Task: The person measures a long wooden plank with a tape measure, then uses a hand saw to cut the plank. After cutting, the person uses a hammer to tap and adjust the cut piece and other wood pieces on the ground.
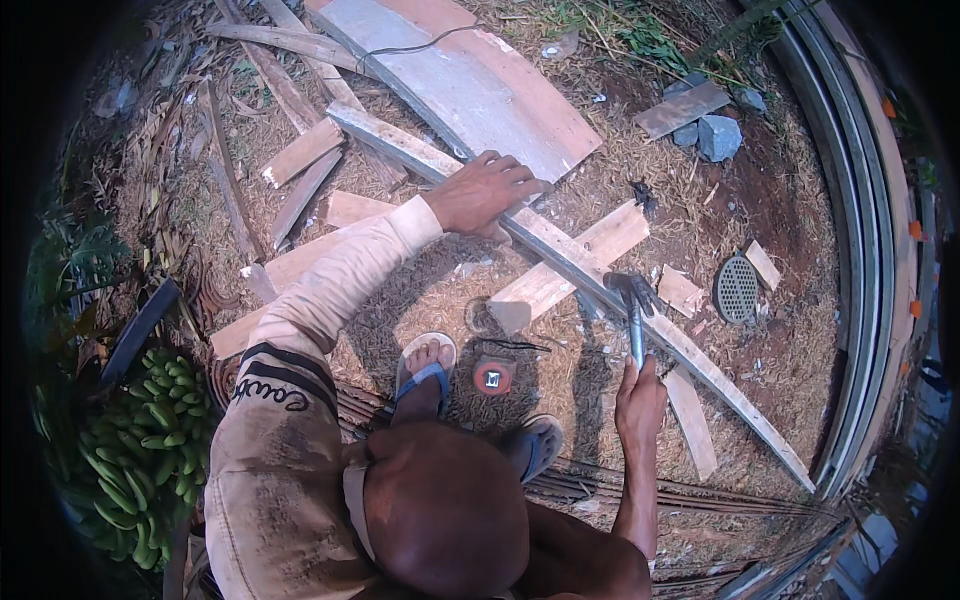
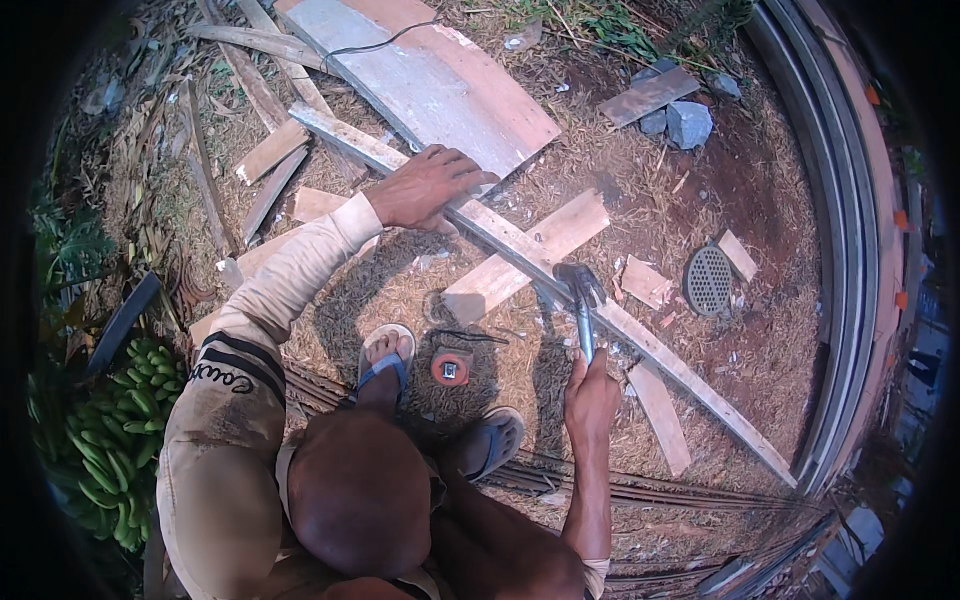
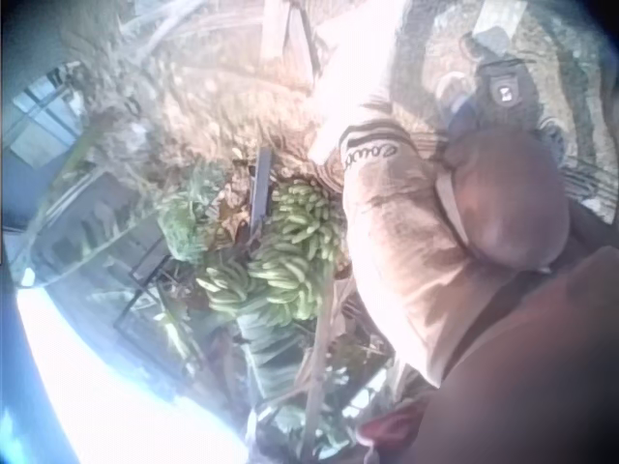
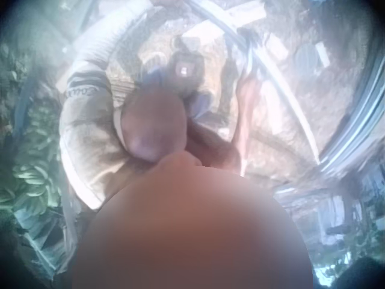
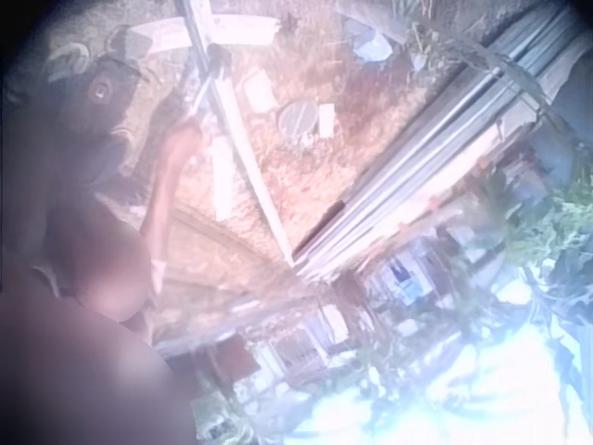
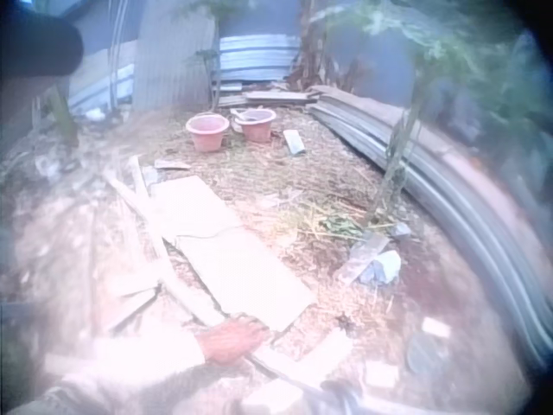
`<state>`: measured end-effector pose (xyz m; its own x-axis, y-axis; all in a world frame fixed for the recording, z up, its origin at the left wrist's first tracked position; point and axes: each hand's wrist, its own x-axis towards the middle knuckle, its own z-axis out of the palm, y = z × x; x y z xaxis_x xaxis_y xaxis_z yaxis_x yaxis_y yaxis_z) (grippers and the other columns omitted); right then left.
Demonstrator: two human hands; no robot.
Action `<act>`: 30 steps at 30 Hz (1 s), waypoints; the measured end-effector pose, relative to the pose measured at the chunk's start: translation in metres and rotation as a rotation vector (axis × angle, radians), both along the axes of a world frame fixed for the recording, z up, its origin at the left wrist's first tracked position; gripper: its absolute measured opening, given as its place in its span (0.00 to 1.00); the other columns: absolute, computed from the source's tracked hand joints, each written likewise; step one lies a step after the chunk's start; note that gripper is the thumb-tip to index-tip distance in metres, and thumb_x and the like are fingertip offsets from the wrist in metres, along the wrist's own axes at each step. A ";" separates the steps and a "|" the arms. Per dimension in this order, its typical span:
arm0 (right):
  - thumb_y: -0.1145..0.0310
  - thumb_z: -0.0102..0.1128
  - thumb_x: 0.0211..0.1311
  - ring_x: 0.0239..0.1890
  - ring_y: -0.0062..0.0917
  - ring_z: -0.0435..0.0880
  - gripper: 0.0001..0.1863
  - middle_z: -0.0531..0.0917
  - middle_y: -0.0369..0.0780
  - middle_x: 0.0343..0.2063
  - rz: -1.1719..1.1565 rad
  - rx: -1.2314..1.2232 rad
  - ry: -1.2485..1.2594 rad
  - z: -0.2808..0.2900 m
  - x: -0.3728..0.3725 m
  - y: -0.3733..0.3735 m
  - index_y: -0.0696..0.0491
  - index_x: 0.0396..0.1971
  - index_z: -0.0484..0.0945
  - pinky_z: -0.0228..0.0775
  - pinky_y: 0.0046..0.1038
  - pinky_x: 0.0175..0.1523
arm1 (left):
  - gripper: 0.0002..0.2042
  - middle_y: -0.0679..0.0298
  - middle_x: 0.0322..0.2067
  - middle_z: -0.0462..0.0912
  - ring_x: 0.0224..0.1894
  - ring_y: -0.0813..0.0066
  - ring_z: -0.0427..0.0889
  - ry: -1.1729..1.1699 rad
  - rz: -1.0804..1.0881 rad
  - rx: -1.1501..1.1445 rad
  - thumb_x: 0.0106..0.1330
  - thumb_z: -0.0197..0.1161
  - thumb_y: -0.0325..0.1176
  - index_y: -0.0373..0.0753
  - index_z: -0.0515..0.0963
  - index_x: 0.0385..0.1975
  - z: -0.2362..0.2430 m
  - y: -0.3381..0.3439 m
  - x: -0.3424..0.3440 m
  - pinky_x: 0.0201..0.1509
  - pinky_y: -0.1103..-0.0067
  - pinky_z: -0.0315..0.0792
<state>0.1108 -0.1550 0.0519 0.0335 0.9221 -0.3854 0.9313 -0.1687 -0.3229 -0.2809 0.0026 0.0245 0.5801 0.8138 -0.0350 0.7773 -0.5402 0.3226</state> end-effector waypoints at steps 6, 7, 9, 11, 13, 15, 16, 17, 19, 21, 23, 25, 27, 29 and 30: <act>0.54 0.48 0.83 0.27 0.61 0.84 0.18 0.81 0.57 0.19 -0.028 -0.028 0.015 0.011 -0.010 0.006 0.56 0.45 0.70 0.69 0.56 0.31 | 0.35 0.57 0.56 0.79 0.62 0.56 0.78 0.146 -0.072 0.059 0.54 0.79 0.43 0.39 0.72 0.60 -0.019 -0.005 0.007 0.68 0.62 0.71; 0.54 0.49 0.82 0.24 0.59 0.82 0.18 0.80 0.56 0.18 -0.032 -0.004 0.056 0.017 -0.011 0.006 0.57 0.43 0.72 0.68 0.54 0.30 | 0.32 0.57 0.53 0.80 0.59 0.56 0.80 0.110 -0.091 0.086 0.56 0.78 0.44 0.37 0.73 0.57 -0.024 -0.003 0.014 0.66 0.62 0.73; 0.53 0.50 0.82 0.22 0.57 0.81 0.19 0.79 0.55 0.17 -0.048 0.010 0.056 0.031 -0.015 0.005 0.57 0.40 0.73 0.68 0.53 0.29 | 0.28 0.57 0.48 0.80 0.53 0.56 0.82 0.136 -0.069 0.028 0.59 0.75 0.48 0.37 0.73 0.51 -0.033 -0.001 0.022 0.59 0.63 0.76; 0.52 0.50 0.82 0.17 0.46 0.78 0.22 0.75 0.48 0.14 -0.066 0.117 0.136 0.045 -0.020 0.004 0.57 0.36 0.73 0.66 0.45 0.26 | 0.26 0.58 0.42 0.78 0.44 0.57 0.84 0.097 -0.099 0.119 0.63 0.69 0.54 0.38 0.73 0.47 -0.039 0.000 0.024 0.49 0.64 0.79; 0.47 0.47 0.83 0.16 0.28 0.71 0.25 0.72 0.39 0.14 -0.115 0.244 0.297 0.056 -0.030 0.004 0.57 0.36 0.74 0.60 0.35 0.24 | 0.26 0.58 0.42 0.78 0.44 0.57 0.84 0.079 -0.136 0.173 0.65 0.68 0.55 0.38 0.73 0.47 -0.043 -0.001 0.021 0.49 0.64 0.79; 0.45 0.44 0.84 0.17 0.12 0.66 0.27 0.69 0.28 0.15 -0.113 0.525 0.535 0.059 -0.041 0.006 0.56 0.37 0.73 0.54 0.25 0.23 | 0.25 0.58 0.41 0.78 0.43 0.56 0.84 0.092 -0.151 0.186 0.69 0.64 0.57 0.38 0.73 0.45 -0.043 0.000 0.019 0.49 0.65 0.79; 0.45 0.43 0.84 0.16 0.14 0.66 0.27 0.69 0.30 0.15 -0.115 0.491 0.499 0.057 -0.046 0.008 0.57 0.38 0.72 0.55 0.26 0.23 | 0.25 0.58 0.41 0.78 0.43 0.56 0.84 0.096 -0.154 0.172 0.69 0.64 0.57 0.38 0.72 0.44 -0.043 0.000 0.019 0.48 0.64 0.79; 0.46 0.43 0.84 0.15 0.16 0.67 0.26 0.69 0.31 0.14 -0.084 0.515 0.512 0.053 -0.052 0.011 0.57 0.39 0.72 0.55 0.27 0.22 | 0.25 0.58 0.41 0.78 0.42 0.56 0.84 0.100 -0.154 0.161 0.69 0.64 0.57 0.38 0.72 0.44 -0.042 0.000 0.019 0.48 0.64 0.79; 0.49 0.44 0.84 0.14 0.29 0.74 0.24 0.71 0.40 0.13 0.053 0.402 0.458 0.044 -0.058 0.015 0.58 0.41 0.71 0.62 0.35 0.22 | 0.24 0.58 0.40 0.78 0.41 0.56 0.83 0.103 -0.157 0.158 0.69 0.64 0.57 0.38 0.72 0.43 -0.041 0.003 0.020 0.48 0.64 0.79; 0.51 0.45 0.83 0.15 0.37 0.78 0.23 0.73 0.45 0.13 0.082 0.144 0.186 0.035 -0.061 0.018 0.60 0.43 0.71 0.65 0.39 0.23 | 0.24 0.57 0.40 0.77 0.41 0.56 0.83 0.133 -0.181 0.117 0.68 0.65 0.57 0.38 0.72 0.42 -0.040 0.005 0.020 0.47 0.64 0.79; 0.53 0.49 0.82 0.17 0.49 0.83 0.21 0.78 0.50 0.15 0.087 0.089 0.020 0.028 -0.060 0.018 0.60 0.46 0.72 0.68 0.47 0.25 | 0.25 0.56 0.41 0.79 0.42 0.54 0.84 0.120 -0.153 0.147 0.68 0.66 0.56 0.37 0.72 0.45 -0.040 0.007 0.019 0.49 0.62 0.79; 0.54 0.50 0.82 0.18 0.51 0.82 0.20 0.78 0.52 0.15 0.013 0.105 0.263 0.024 -0.057 0.016 0.59 0.46 0.72 0.69 0.50 0.25 | 0.25 0.56 0.41 0.78 0.41 0.54 0.83 0.110 -0.162 0.069 0.68 0.66 0.55 0.37 0.72 0.45 -0.040 0.005 0.019 0.49 0.62 0.79; 0.56 0.51 0.81 0.21 0.56 0.81 0.17 0.79 0.54 0.17 -0.083 0.138 0.407 0.022 -0.054 0.012 0.57 0.43 0.71 0.69 0.53 0.27 | 0.24 0.57 0.41 0.78 0.42 0.55 0.83 0.110 -0.150 0.103 0.68 0.65 0.54 0.37 0.72 0.45 -0.039 0.000 0.021 0.49 0.62 0.78; 0.57 0.52 0.81 0.22 0.57 0.81 0.17 0.79 0.55 0.17 0.062 0.126 0.292 0.018 -0.052 0.009 0.58 0.43 0.71 0.69 0.52 0.28 | 0.25 0.56 0.41 0.77 0.44 0.54 0.81 0.080 -0.137 0.143 0.66 0.67 0.55 0.37 0.72 0.43 -0.039 -0.002 0.022 0.49 0.62 0.77; 0.57 0.52 0.81 0.22 0.58 0.81 0.16 0.79 0.55 0.17 0.088 0.083 0.234 0.016 -0.051 0.007 0.58 0.43 0.71 0.69 0.52 0.28 | 0.25 0.56 0.42 0.77 0.45 0.55 0.80 0.082 -0.152 0.117 0.66 0.67 0.54 0.36 0.72 0.45 -0.039 -0.001 0.023 0.51 0.62 0.76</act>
<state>0.0597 -0.1479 0.0680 -0.1289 0.9465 -0.2959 0.8395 -0.0546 -0.5406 -0.2576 0.0017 -0.0144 0.6953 0.7187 0.0022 0.7053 -0.6830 0.1900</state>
